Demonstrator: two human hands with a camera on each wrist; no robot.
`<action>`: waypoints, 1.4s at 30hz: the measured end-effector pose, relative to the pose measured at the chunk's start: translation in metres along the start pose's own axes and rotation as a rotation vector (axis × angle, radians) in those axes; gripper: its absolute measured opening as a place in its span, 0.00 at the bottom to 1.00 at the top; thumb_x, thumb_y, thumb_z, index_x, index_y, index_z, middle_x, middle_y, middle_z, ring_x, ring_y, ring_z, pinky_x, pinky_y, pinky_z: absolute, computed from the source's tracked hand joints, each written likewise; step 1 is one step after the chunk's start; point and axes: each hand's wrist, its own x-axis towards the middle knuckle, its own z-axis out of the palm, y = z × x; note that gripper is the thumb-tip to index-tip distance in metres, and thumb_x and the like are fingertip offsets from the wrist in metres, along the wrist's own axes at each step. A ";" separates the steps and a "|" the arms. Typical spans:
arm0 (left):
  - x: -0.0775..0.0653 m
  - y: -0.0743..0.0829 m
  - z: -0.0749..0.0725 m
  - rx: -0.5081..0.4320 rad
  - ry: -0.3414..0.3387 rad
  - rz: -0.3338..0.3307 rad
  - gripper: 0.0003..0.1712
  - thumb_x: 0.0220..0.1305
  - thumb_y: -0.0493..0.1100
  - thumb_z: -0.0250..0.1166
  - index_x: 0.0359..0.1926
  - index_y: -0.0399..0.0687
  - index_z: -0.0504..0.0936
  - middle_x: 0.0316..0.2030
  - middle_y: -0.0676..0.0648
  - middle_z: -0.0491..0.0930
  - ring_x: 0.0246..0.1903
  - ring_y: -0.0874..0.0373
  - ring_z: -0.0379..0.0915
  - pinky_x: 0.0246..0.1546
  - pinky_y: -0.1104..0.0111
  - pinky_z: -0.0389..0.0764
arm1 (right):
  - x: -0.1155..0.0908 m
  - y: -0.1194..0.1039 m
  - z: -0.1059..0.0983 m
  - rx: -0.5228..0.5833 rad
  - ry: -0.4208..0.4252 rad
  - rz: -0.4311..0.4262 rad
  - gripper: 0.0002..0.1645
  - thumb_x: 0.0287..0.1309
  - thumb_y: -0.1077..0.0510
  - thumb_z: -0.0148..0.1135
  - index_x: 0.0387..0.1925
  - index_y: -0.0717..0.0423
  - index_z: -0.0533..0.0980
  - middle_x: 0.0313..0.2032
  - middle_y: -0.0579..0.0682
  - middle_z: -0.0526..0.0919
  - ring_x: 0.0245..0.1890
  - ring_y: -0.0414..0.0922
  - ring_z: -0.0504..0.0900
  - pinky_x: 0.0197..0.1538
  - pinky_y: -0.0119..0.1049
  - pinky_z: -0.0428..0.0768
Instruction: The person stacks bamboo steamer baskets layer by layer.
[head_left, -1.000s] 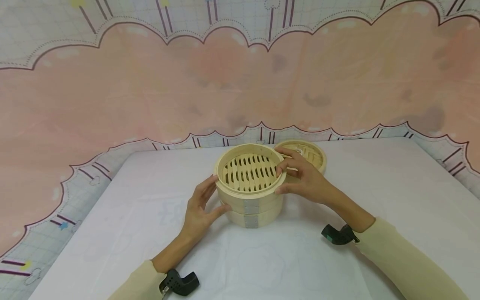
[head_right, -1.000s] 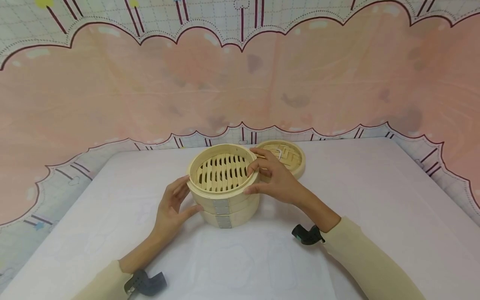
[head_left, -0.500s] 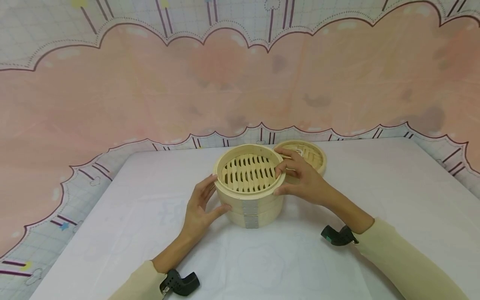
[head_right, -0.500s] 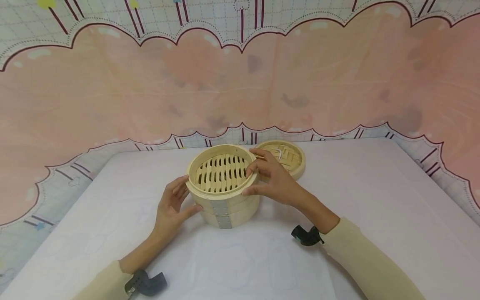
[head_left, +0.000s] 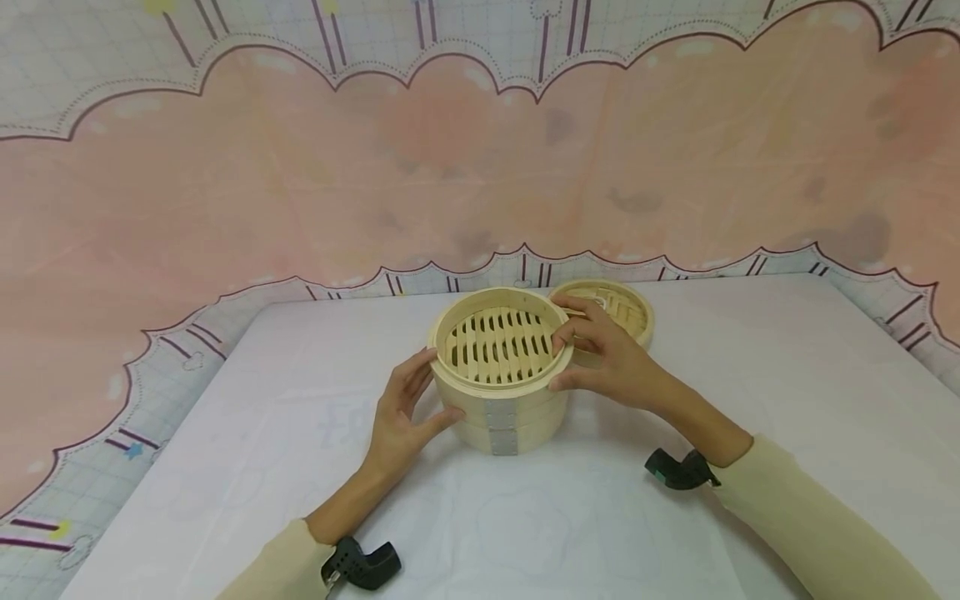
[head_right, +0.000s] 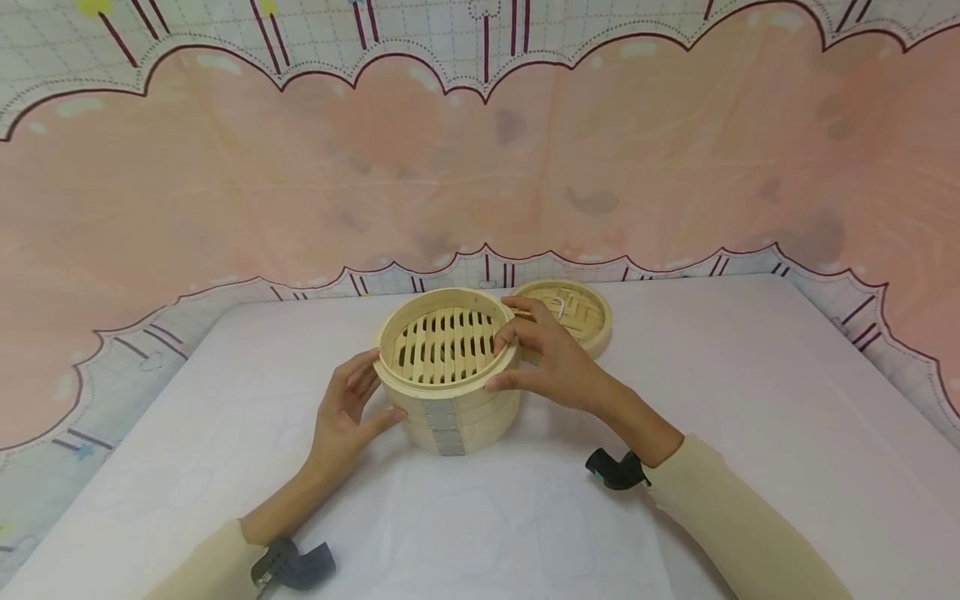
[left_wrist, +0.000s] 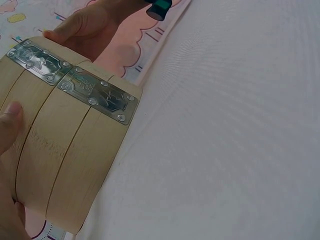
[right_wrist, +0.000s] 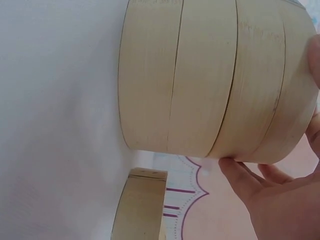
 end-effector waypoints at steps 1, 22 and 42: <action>0.000 -0.001 0.000 0.004 0.000 0.009 0.48 0.41 0.16 0.69 0.65 0.31 0.60 0.64 0.33 0.62 0.66 0.47 0.57 0.68 0.57 0.58 | 0.000 0.000 0.000 -0.003 -0.001 -0.001 0.20 0.42 0.59 0.78 0.35 0.53 0.75 0.69 0.49 0.54 0.69 0.50 0.53 0.66 0.48 0.66; 0.007 0.021 0.002 0.033 -0.006 0.015 0.44 0.43 0.21 0.71 0.62 0.28 0.60 0.66 0.32 0.59 0.69 0.48 0.52 0.68 0.55 0.58 | 0.002 -0.004 -0.004 0.003 -0.010 0.032 0.20 0.42 0.60 0.77 0.35 0.54 0.74 0.70 0.54 0.52 0.70 0.50 0.52 0.66 0.49 0.66; 0.004 0.021 0.003 0.028 -0.017 0.029 0.44 0.45 0.25 0.72 0.64 0.27 0.61 0.68 0.33 0.56 0.70 0.48 0.49 0.68 0.55 0.59 | -0.001 0.000 -0.006 0.027 -0.053 -0.009 0.19 0.47 0.61 0.75 0.39 0.53 0.75 0.70 0.52 0.52 0.69 0.49 0.53 0.67 0.50 0.65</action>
